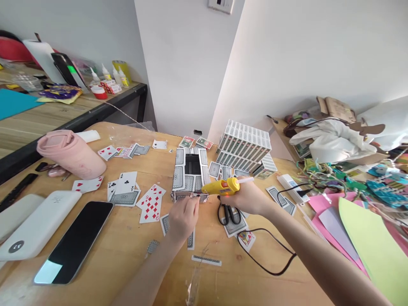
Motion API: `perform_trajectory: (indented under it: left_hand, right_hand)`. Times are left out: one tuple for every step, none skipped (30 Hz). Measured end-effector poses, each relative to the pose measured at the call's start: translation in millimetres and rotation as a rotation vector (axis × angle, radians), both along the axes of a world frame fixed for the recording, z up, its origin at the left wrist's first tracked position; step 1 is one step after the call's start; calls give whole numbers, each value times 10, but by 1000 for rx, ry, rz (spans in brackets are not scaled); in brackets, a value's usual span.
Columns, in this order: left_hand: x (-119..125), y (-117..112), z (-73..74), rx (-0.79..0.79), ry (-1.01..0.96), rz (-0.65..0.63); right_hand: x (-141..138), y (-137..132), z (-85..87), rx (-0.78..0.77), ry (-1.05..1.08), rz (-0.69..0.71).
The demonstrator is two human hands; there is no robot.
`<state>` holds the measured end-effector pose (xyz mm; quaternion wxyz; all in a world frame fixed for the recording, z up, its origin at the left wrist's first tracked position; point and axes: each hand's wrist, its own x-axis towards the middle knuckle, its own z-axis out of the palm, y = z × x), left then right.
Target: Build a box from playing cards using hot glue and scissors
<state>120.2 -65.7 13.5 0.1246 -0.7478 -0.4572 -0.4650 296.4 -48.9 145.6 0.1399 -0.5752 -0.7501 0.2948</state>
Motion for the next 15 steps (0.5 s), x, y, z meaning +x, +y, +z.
perform_trajectory:
  left_hand:
    - [2, 3, -7, -2, -3, -2]
    - [3, 6, -12, -3, -8, -5]
    - [5, 8, -17, -3, -13, -10]
    - [6, 10, -22, -5, -18, -15]
    - [8, 12, -27, -9, -24, -19]
    - [8, 13, -32, -11, -29, -23]
    - [9, 14, -36, -12, -34, -27]
    - [9, 15, -41, -13, -39, -31]
    - [8, 16, -46, -14, -43, -35]
    - [8, 17, -50, -13, -50, -38]
    - [7, 18, -55, -12, -56, -42]
    - [6, 19, -60, -14, -60, -46]
    - [4, 19, -64, -19, -62, -50]
    - [3, 19, -69, -24, -62, -52]
    - [2, 18, -73, -31, -60, -55]
  right_hand:
    - [-19, 26, 5, 1, -27, 20]
    - [-37, 49, 7, 21, -52, 34]
    - [-52, 66, 7, 44, -75, 53]
    - [-66, 78, 4, 66, -93, 76]
    - [-78, 84, 0, 88, -109, 96]
    - [-86, 84, -7, 106, -123, 108]
    - [-92, 80, -15, 117, -134, 108]
    - [-94, 71, -25, 120, -140, 99]
    - [-93, 61, -36, 119, -138, 83]
    - [-89, 50, -50, 110, -128, 69]
    - [-82, 40, -65, 101, -110, 61]
    - [-74, 32, -83, 91, -85, 63]
    - [-65, 28, -103, 86, -57, 72]
    - [-55, 26, -123, 84, -35, 84]
    - [-46, 26, -143, 83, -22, 95]
